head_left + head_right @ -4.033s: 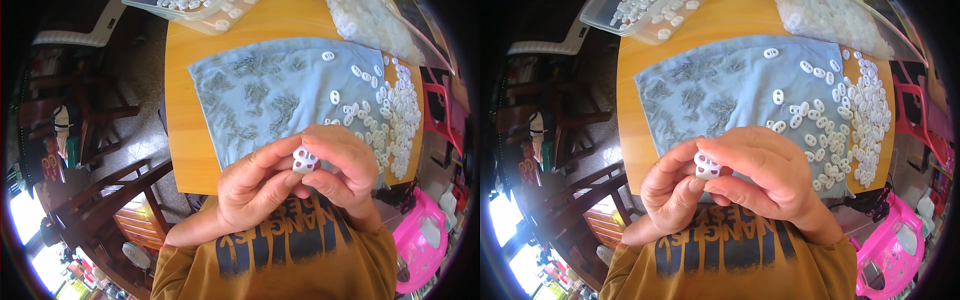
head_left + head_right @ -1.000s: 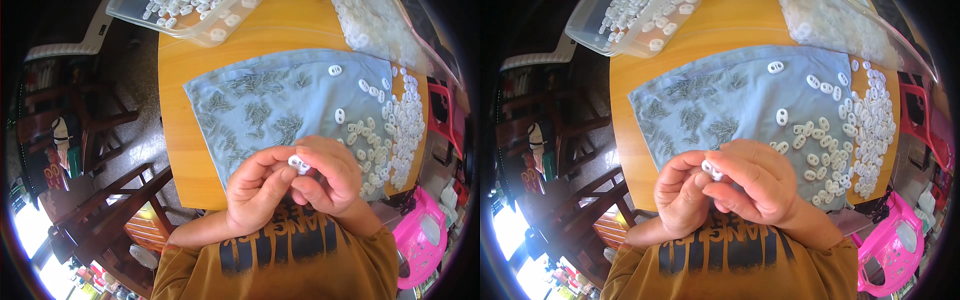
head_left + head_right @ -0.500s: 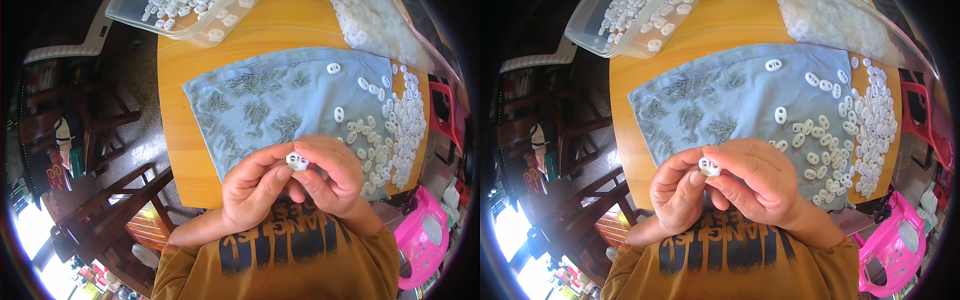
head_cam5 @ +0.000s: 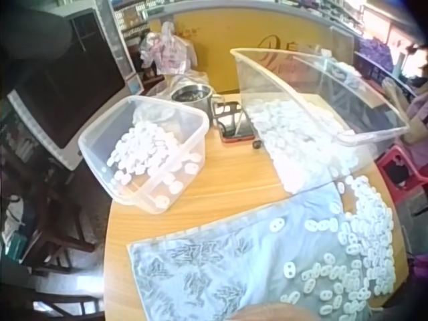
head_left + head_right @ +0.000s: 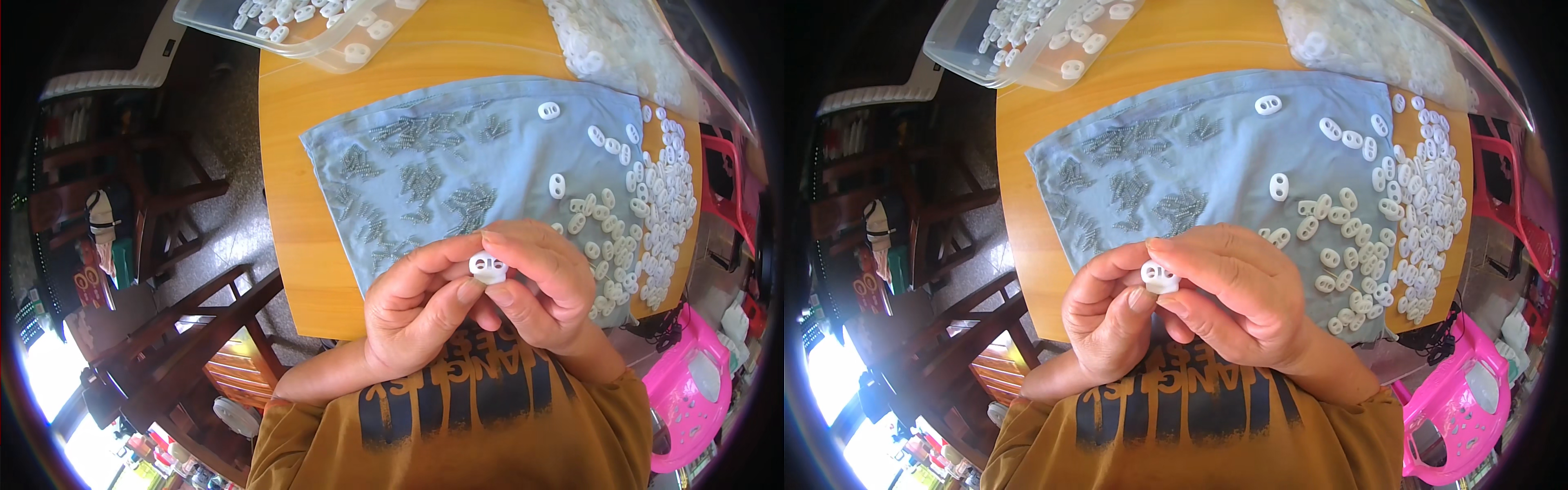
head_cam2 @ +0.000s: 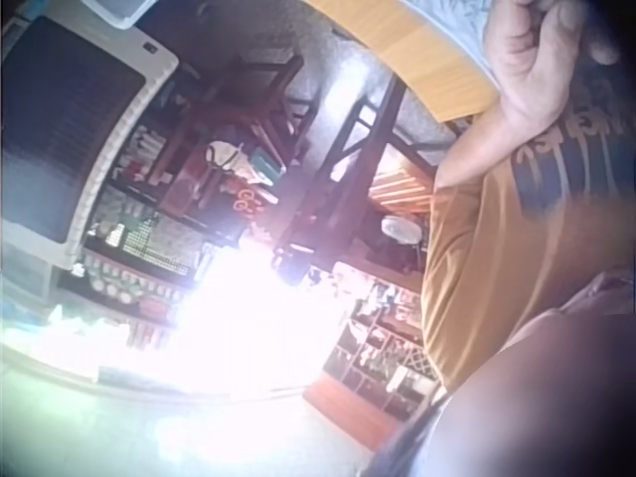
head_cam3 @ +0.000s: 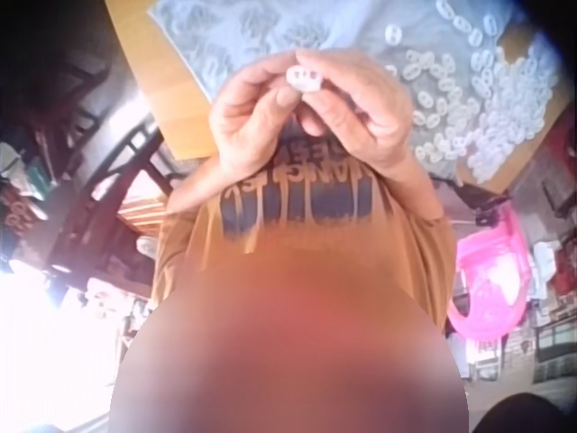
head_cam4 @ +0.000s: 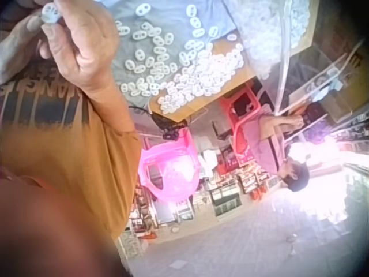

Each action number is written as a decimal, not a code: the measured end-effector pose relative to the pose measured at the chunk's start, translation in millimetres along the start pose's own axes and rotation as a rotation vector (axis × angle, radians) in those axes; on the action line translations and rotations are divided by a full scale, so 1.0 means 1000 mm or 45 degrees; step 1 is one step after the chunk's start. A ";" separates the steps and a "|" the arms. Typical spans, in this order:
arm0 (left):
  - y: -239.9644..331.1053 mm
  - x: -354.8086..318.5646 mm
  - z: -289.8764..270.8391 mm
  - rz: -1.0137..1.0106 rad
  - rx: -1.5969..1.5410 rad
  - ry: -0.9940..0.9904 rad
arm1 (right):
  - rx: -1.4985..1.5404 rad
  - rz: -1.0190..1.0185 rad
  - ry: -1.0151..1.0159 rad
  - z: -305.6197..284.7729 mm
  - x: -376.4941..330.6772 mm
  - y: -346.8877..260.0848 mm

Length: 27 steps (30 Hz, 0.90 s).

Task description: Assembling small white plastic cord locks by manually inserting metal springs and plastic buttons into the housings.

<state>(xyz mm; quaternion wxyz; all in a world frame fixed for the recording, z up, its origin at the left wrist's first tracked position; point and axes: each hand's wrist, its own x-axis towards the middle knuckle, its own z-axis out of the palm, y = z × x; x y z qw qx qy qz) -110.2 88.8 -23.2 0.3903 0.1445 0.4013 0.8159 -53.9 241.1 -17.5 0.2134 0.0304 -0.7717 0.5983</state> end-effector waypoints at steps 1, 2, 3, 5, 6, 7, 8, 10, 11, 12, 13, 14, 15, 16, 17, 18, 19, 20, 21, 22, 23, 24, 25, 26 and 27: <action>0.000 -0.001 0.000 -0.024 -0.011 0.018 | 0.000 0.002 -0.001 0.000 0.000 0.000; -0.001 -0.002 0.001 -0.024 -0.011 0.020 | -0.016 -0.003 0.001 0.000 0.000 0.001; -0.002 -0.002 0.002 -0.017 0.010 0.079 | -0.032 -0.007 0.003 0.000 0.000 0.002; -0.005 -0.003 0.002 -0.010 0.032 0.140 | -0.021 -0.010 0.008 0.001 -0.001 0.003; -0.005 -0.003 0.002 0.002 0.043 0.143 | -0.010 -0.014 0.013 0.001 -0.001 0.004; -0.006 -0.003 0.002 0.013 0.055 0.146 | -0.010 -0.013 0.013 0.001 -0.001 0.004; -0.006 -0.003 0.002 0.013 0.055 0.146 | -0.011 -0.016 0.011 0.000 0.000 0.004; -0.006 -0.003 0.001 0.018 0.091 0.137 | -0.012 -0.019 0.008 0.000 -0.001 0.004; -0.006 -0.003 0.002 0.017 0.091 0.137 | -0.019 -0.013 0.005 0.000 -0.001 0.003; -0.006 -0.003 0.002 0.013 0.082 0.146 | -0.026 -0.007 0.003 0.000 0.000 0.003; -0.006 -0.003 0.002 0.009 0.073 0.156 | -0.025 -0.006 0.003 0.000 0.000 0.002; -0.005 -0.002 0.002 0.009 0.073 0.156 | -0.037 -0.004 0.003 0.000 0.000 0.002; -0.004 -0.002 0.001 0.014 0.052 0.112 | -0.048 -0.003 0.003 0.001 0.000 0.002; -0.004 -0.002 0.001 0.019 0.030 0.068 | -0.048 -0.003 0.003 0.001 0.000 0.001; -0.004 -0.002 0.001 0.019 0.030 0.068 | -0.027 0.000 0.007 0.002 -0.001 0.001; -0.004 -0.002 0.001 0.035 0.034 0.064 | -0.005 0.002 0.011 0.002 -0.001 0.001; -0.004 -0.002 0.001 0.052 0.039 0.061 | -0.004 0.002 0.011 0.002 -0.001 0.001; -0.004 -0.002 0.001 0.052 0.040 0.061 | -0.009 -0.004 0.012 0.003 -0.001 0.001; -0.004 -0.003 0.002 0.035 0.032 0.077 | -0.014 -0.010 0.014 0.003 -0.001 0.002; -0.004 -0.003 0.002 0.018 0.024 0.092 | -0.014 -0.010 0.014 0.003 -0.001 0.002; -0.004 -0.003 0.002 0.018 0.024 0.092 | -0.015 -0.013 0.013 0.003 -0.001 0.003; -0.004 -0.003 0.002 0.025 0.030 0.091 | -0.016 -0.016 0.013 0.003 -0.002 0.003; -0.004 -0.002 0.002 0.032 0.036 0.090 | -0.016 -0.015 0.014 0.002 -0.002 0.004; -0.005 -0.002 0.002 0.031 0.036 0.090 | -0.022 -0.013 0.014 0.002 -0.002 0.004; -0.006 -0.002 0.002 0.036 0.075 0.113 | -0.027 -0.012 0.015 0.002 -0.002 0.005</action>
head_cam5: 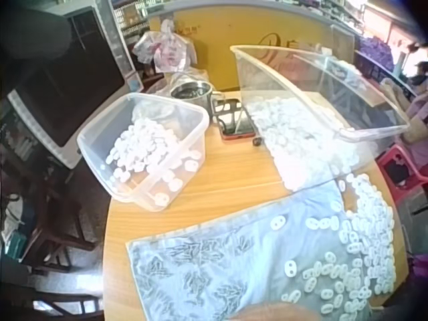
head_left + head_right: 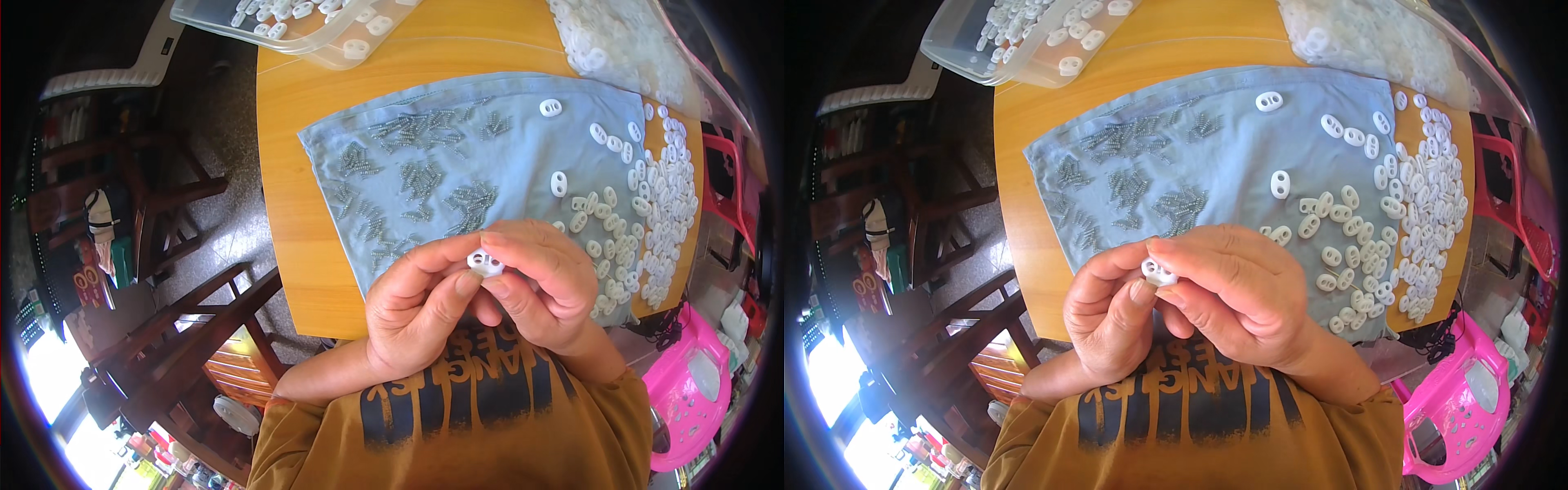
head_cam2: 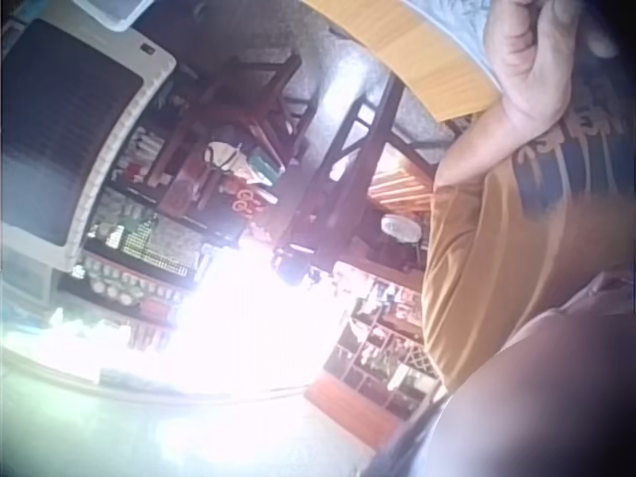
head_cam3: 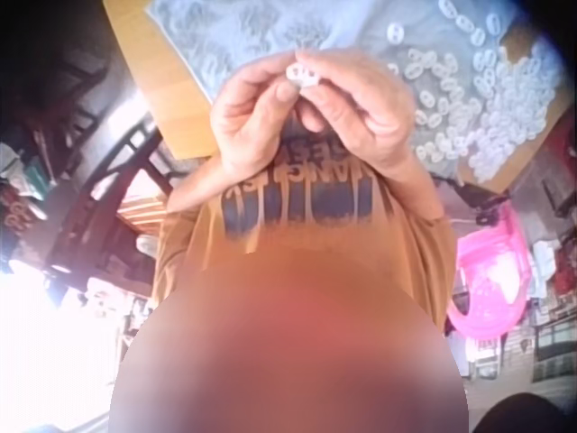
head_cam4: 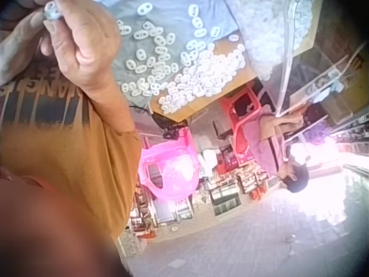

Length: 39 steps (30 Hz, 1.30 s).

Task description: Assembling small white plastic cord locks by manually inserting metal springs and plastic buttons into the housings.

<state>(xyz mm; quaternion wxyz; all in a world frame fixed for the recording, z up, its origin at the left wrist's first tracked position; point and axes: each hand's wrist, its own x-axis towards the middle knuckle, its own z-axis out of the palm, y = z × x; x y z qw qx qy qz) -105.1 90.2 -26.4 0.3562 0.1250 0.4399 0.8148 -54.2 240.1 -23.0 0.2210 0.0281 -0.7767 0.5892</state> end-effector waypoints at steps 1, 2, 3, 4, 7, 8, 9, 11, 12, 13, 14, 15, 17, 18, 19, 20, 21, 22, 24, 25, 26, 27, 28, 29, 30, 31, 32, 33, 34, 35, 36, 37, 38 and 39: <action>-0.001 0.001 0.000 0.006 0.039 0.024 | 0.001 0.002 0.000 0.000 0.000 0.001; 0.000 0.001 -0.001 0.005 0.039 0.025 | -0.006 0.001 -0.006 0.000 0.001 0.002; 0.001 0.003 -0.001 -0.025 -0.001 0.009 | -0.013 0.000 -0.011 -0.001 0.002 0.002; 0.003 0.003 -0.001 -0.047 -0.039 -0.014 | -0.016 -0.009 -0.009 -0.001 0.002 0.001; 0.007 0.003 0.000 -0.060 -0.118 -0.018 | 0.027 -0.028 -0.001 0.000 0.003 -0.003; 0.007 0.004 0.000 -0.053 -0.111 -0.030 | 0.026 -0.041 -0.004 0.001 0.002 -0.001; 0.008 0.005 0.000 -0.043 -0.102 -0.042 | 0.027 -0.057 -0.006 0.002 0.002 0.001; 0.009 0.006 0.000 -0.016 -0.084 -0.029 | 0.035 -0.100 0.006 0.004 0.002 0.000; 0.011 0.007 -0.001 -0.037 -0.066 -0.002 | 0.010 -0.088 0.017 0.005 0.002 -0.001; 0.014 0.008 -0.001 -0.066 -0.049 0.029 | -0.012 -0.067 0.029 0.006 0.000 -0.002; 0.020 0.010 -0.003 -0.064 -0.010 0.062 | -0.032 -0.043 0.054 0.007 0.000 -0.004; 0.030 0.015 -0.006 -0.009 0.064 0.128 | -0.026 -0.057 0.056 0.008 0.002 -0.003; 0.063 0.040 -0.006 0.121 0.372 0.193 | -0.102 -0.094 0.122 0.006 0.001 -0.006; 0.076 0.057 -0.007 0.301 0.357 0.258 | -0.109 -0.088 0.129 0.005 -0.002 -0.005; 0.089 0.081 -0.009 0.423 0.479 0.299 | -0.099 -0.145 0.055 0.003 -0.006 0.000; 0.101 0.105 -0.014 0.621 0.569 0.298 | -0.075 -0.206 -0.023 0.001 -0.008 0.003; 0.116 0.123 -0.019 0.731 0.707 0.306 | -0.065 -0.236 -0.044 0.004 -0.004 -0.001; 0.127 0.136 -0.024 0.743 0.772 0.245 | -0.068 -0.234 -0.037 0.007 -0.003 -0.003; 0.136 0.149 -0.033 0.761 0.942 0.379 | -0.004 -0.356 -0.078 0.013 -0.004 -0.002; 0.135 0.150 -0.033 0.773 0.964 0.389 | -0.011 -0.359 -0.085 0.014 -0.006 -0.001; 0.128 0.146 -0.032 0.789 0.994 0.412 | -0.020 -0.344 -0.069 0.013 -0.006 0.000; 0.118 0.140 -0.028 0.805 1.024 0.435 | -0.008 -0.347 -0.075 0.013 -0.006 0.000; 0.102 0.135 -0.021 0.787 1.001 0.400 | 0.000 -0.340 -0.083 0.012 -0.009 0.002; 0.088 0.127 -0.020 0.708 1.071 0.358 | -0.006 -0.319 -0.072 0.011 -0.010 0.002; 0.075 0.121 -0.020 0.628 1.140 0.314 | 0.019 -0.323 -0.076 0.011 -0.011 0.003; 0.067 0.114 -0.019 0.580 1.145 0.183 | 0.055 -0.339 -0.089 0.012 -0.011 0.001; 0.059 0.109 -0.019 0.515 1.192 0.101 | 0.059 -0.331 -0.086 0.013 -0.012 0.000; 0.053 0.108 -0.018 0.519 1.459 0.039 | 0.039 -0.375 -0.091 0.014 -0.012 0.000; 0.049 0.108 -0.011 0.491 1.495 -0.078 | 0.019 -0.425 -0.097 0.015 -0.013 -0.001; 0.046 0.112 -0.009 0.572 1.608 -0.195 | 0.022 -0.422 -0.095 0.015 -0.013 -0.001; 0.043 0.116 -0.007 0.655 1.719 -0.315 | 0.029 -0.417 -0.118 0.015 -0.013 -0.003; 0.040 0.118 -0.006 0.652 1.718 -0.321 | 0.032 -0.412 -0.137 0.015 -0.013 -0.002; 0.037 0.120 -0.004 0.595 1.759 -0.375 | 0.031 -0.409 -0.132 0.015 -0.014 -0.002; 0.033 0.121 -0.003 0.538 1.800 -0.429 | -0.005 -0.410 -0.121 0.015 -0.015 -0.001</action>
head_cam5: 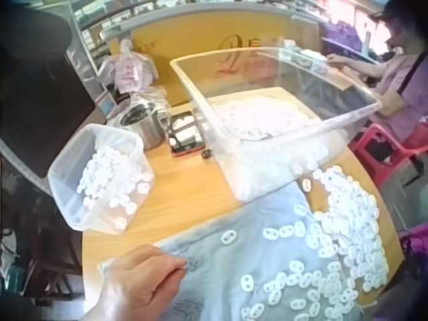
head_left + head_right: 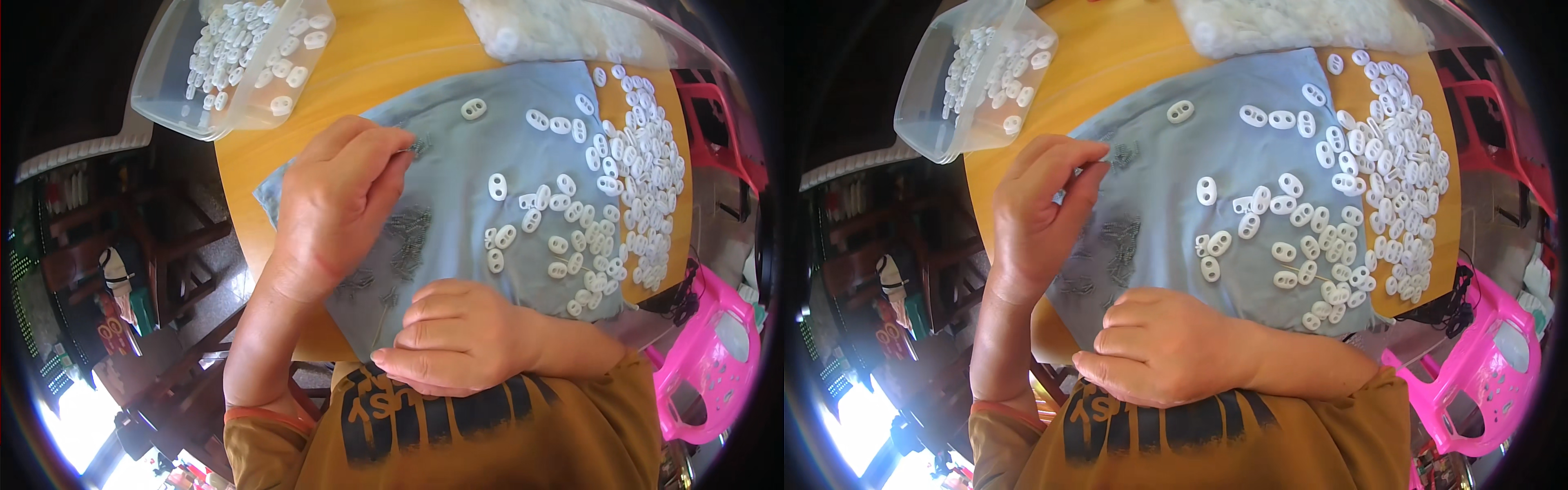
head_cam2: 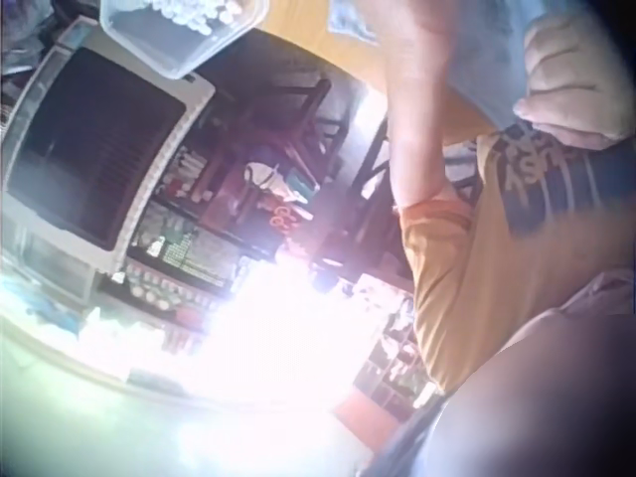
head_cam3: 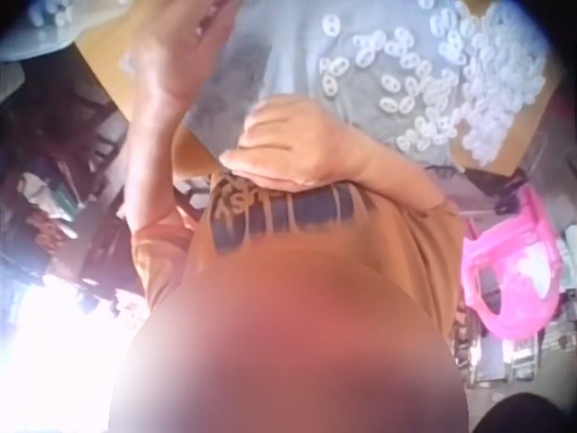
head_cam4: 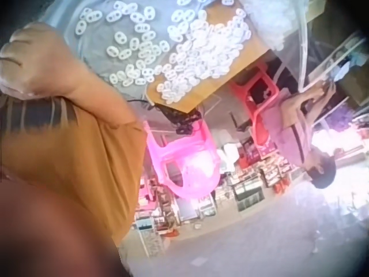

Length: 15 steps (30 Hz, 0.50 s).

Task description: Assembling small white plastic cord locks by manually inserting metal springs and plastic buttons into the housings.

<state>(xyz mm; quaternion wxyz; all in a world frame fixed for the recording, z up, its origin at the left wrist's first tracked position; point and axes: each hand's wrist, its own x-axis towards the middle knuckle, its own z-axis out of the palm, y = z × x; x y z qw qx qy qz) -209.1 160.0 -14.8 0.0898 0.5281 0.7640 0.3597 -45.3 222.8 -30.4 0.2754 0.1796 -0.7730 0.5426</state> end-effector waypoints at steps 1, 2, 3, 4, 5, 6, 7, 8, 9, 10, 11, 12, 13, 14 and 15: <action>-0.002 -0.001 0.006 -0.005 0.027 0.023 | -0.038 0.001 0.004 0.000 -0.001 0.000; -0.003 -0.002 0.008 -0.003 0.026 0.021 | -0.039 0.002 0.006 0.000 -0.001 0.001; -0.003 -0.002 0.009 0.016 0.070 -0.001 | -0.037 -0.002 0.008 -0.001 0.000 0.001; -0.004 -0.001 0.010 0.037 0.110 -0.024 | -0.038 -0.003 0.011 -0.001 0.000 0.001; -0.004 0.000 0.012 0.038 0.107 -0.027 | -0.040 0.000 0.013 0.000 -0.001 0.001; -0.004 0.000 0.014 0.074 0.164 -0.018 | -0.037 -0.004 0.032 0.002 -0.001 0.000; -0.005 0.001 0.016 0.109 0.223 -0.007 | -0.033 -0.011 0.050 0.002 -0.001 0.000; -0.005 0.002 0.017 0.109 0.223 -0.008 | -0.033 -0.011 0.051 0.003 -0.001 0.000; -0.006 0.003 0.018 0.133 0.277 0.002 | -0.033 -0.012 0.044 0.003 -0.001 0.000; -0.006 0.003 0.019 0.157 0.329 0.012 | -0.034 -0.011 0.038 0.003 -0.001 0.000; -0.006 0.004 0.019 0.157 0.327 0.011 | -0.036 -0.009 0.039 0.003 -0.001 0.001; -0.006 0.005 0.019 0.244 0.449 -0.002 | -0.042 -0.006 0.046 0.003 -0.001 0.001; -0.006 0.006 0.019 0.331 0.569 -0.016 | -0.049 -0.002 0.054 0.003 -0.001 0.001; -0.003 0.007 0.019 0.332 0.564 -0.017 | -0.052 0.003 0.054 0.002 -0.001 0.001; 0.000 0.009 0.018 0.379 0.669 -0.063 | -0.067 0.005 0.024 0.001 -0.001 0.002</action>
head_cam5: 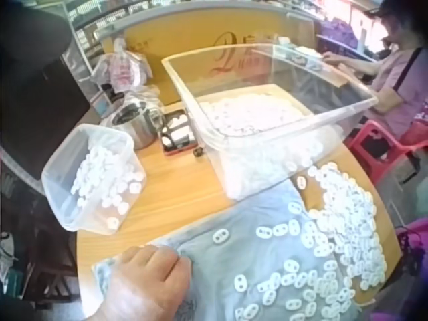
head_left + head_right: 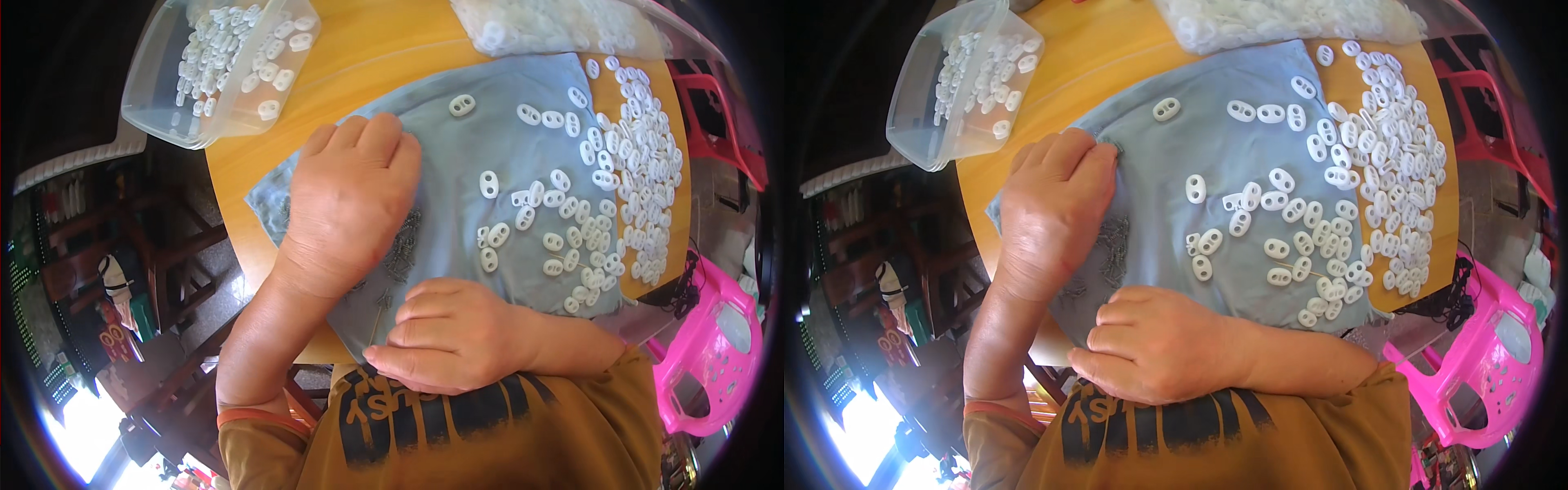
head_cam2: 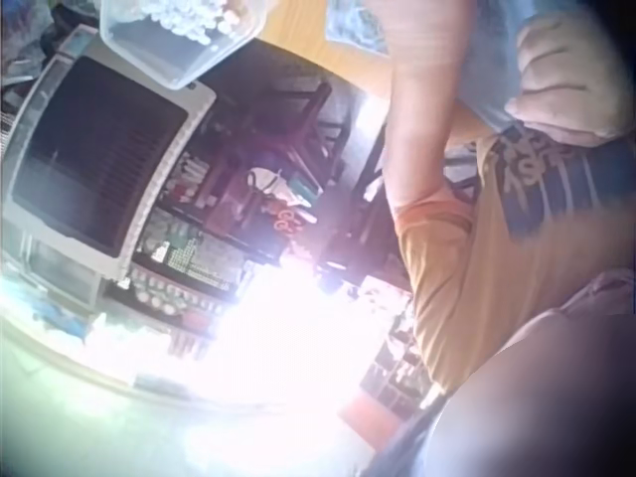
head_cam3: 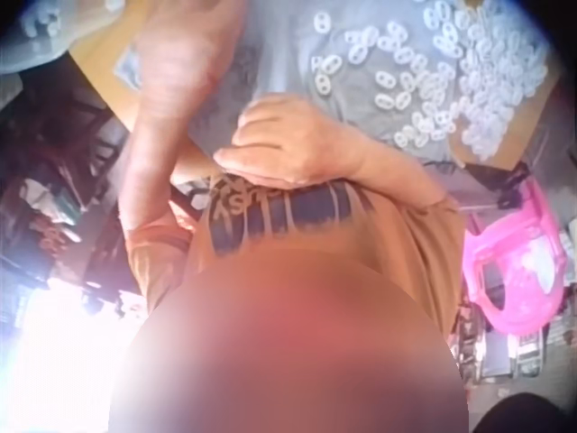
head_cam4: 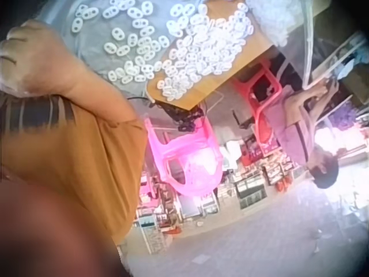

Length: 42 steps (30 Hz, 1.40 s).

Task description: Assembling small white plastic cord locks by manually inserting metal springs and plastic buttons into the housings.

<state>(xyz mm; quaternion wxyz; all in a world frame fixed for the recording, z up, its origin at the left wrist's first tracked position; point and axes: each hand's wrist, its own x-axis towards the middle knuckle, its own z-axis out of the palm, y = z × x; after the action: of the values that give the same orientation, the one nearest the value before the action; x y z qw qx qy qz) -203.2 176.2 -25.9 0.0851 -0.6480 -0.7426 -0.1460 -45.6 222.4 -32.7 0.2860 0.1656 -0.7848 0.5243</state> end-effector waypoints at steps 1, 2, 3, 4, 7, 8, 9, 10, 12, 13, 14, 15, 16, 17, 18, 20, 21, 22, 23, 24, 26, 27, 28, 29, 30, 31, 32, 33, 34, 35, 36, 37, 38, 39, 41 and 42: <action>0.003 0.002 -0.001 0.056 0.099 -0.046 | -0.015 0.002 -0.032 -0.002 -0.001 0.000; 0.003 0.002 -0.002 0.056 0.093 -0.044 | -0.019 0.007 -0.034 -0.002 -0.001 0.000; 0.000 0.001 -0.003 0.077 0.097 -0.033 | -0.014 -0.006 -0.031 -0.003 0.000 0.001; -0.002 0.001 -0.003 0.104 0.100 -0.022 | -0.014 -0.017 -0.024 -0.002 0.000 0.001; -0.006 -0.006 -0.003 -0.034 -0.082 0.124 | -0.047 0.052 0.045 -0.002 -0.002 0.001; -0.006 -0.010 -0.003 -0.115 -0.178 0.170 | -0.052 0.059 0.048 -0.002 -0.002 0.000; -0.004 -0.013 -0.007 -0.111 -0.184 0.169 | -0.012 0.137 0.121 -0.003 0.000 0.000; -0.001 -0.017 -0.011 -0.258 -0.338 0.132 | 0.027 0.217 0.192 -0.004 0.000 0.000; 0.003 -0.022 -0.016 -0.433 -0.600 0.102 | 0.020 0.327 0.229 -0.009 0.001 0.002; 0.006 -0.026 -0.021 -0.437 -0.599 0.102 | 0.023 0.425 0.264 -0.010 0.003 0.002; 0.009 -0.030 -0.026 -0.458 -0.644 0.105 | 0.092 0.517 0.273 -0.013 0.003 0.001; 0.013 -0.033 -0.030 -0.479 -0.689 0.108 | 0.097 0.564 0.326 -0.014 0.003 0.002; 0.017 -0.038 -0.036 -0.532 -0.783 0.094 | 0.106 0.608 0.376 -0.013 0.004 0.001; 0.019 -0.041 -0.038 -0.505 -0.829 0.102 | 0.203 0.754 0.311 -0.020 0.007 -0.003; 0.021 -0.043 -0.040 -0.478 -0.874 0.111 | 0.319 0.863 0.358 -0.019 0.005 -0.005; 0.027 -0.047 -0.044 -0.492 -0.980 0.139 | 0.519 0.980 0.399 -0.017 0.003 -0.006; 0.028 -0.048 -0.043 -0.485 -1.048 0.158 | 0.527 0.974 0.394 -0.013 0.004 -0.006; 0.029 -0.049 -0.042 -0.469 -1.020 0.169 | 0.531 0.966 0.454 -0.011 0.004 -0.005; 0.030 -0.051 -0.042 -0.474 -1.014 0.171 | 0.533 0.957 0.514 -0.009 0.004 -0.004; 0.030 -0.052 -0.042 -0.466 -0.981 0.182 | 0.537 0.954 0.510 -0.009 0.005 -0.004; 0.032 -0.054 -0.040 -0.458 -0.951 0.192 | 0.523 0.937 0.441 -0.010 0.004 -0.004; 0.033 -0.054 -0.040 -0.382 -0.839 0.215 | 0.524 0.937 0.440 -0.011 0.004 -0.004; 0.033 -0.055 -0.040 -0.303 -0.729 0.237 | 0.551 0.946 0.439 -0.012 0.004 -0.004; 0.034 -0.056 -0.038 -0.301 -0.731 0.236 | 0.577 0.956 0.438 -0.013 0.005 -0.004; 0.035 -0.057 -0.036 -0.258 -0.665 0.282 | 0.576 0.957 0.441 -0.013 0.005 -0.005; 0.037 -0.057 -0.035 -0.205 -0.603 0.333 | 0.793 1.095 0.481 -0.014 0.006 -0.008; 0.039 -0.058 -0.037 -0.193 -0.610 0.338 | 1.013 1.228 0.519 -0.015 0.007 -0.011; 0.039 -0.060 -0.039 -0.183 -0.605 0.344 | 1.001 1.224 0.529 -0.016 0.009 -0.013; 0.038 -0.061 -0.040 -0.177 -0.606 0.345 | 1.183 1.299 0.531 -0.017 0.011 -0.012; 0.036 -0.062 -0.039 -0.162 -0.669 0.362 | 1.368 1.370 0.533 -0.020 0.012 -0.012; 0.034 -0.061 -0.041 -0.206 -0.833 0.327 | 1.358 1.373 0.547 -0.024 0.011 -0.012; 0.030 -0.060 -0.045 -0.251 -0.990 0.289 | 1.309 1.356 0.415 -0.029 0.012 -0.014; 0.020 -0.065 -0.044 -0.307 -1.222 0.303 | 1.260 1.338 0.286 -0.032 0.010 -0.014; 0.015 -0.065 -0.045 -0.446 -1.223 0.317 | 1.060 1.115 0.207 -0.031 0.008 -0.011; 0.012 -0.047 -0.045 -0.632 -1.010 0.262 | 0.857 0.769 0.130 -0.025 0.005 -0.009; 0.014 -0.036 -0.040 -0.592 -1.019 0.226 | 0.846 0.707 0.180 -0.016 0.002 -0.010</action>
<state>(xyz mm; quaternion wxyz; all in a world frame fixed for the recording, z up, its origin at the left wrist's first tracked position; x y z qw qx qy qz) -186.6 130.7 2.3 -0.1434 -0.4314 -0.7433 -0.4908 -37.6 233.6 -19.7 0.1184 -0.0050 -0.5667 0.8154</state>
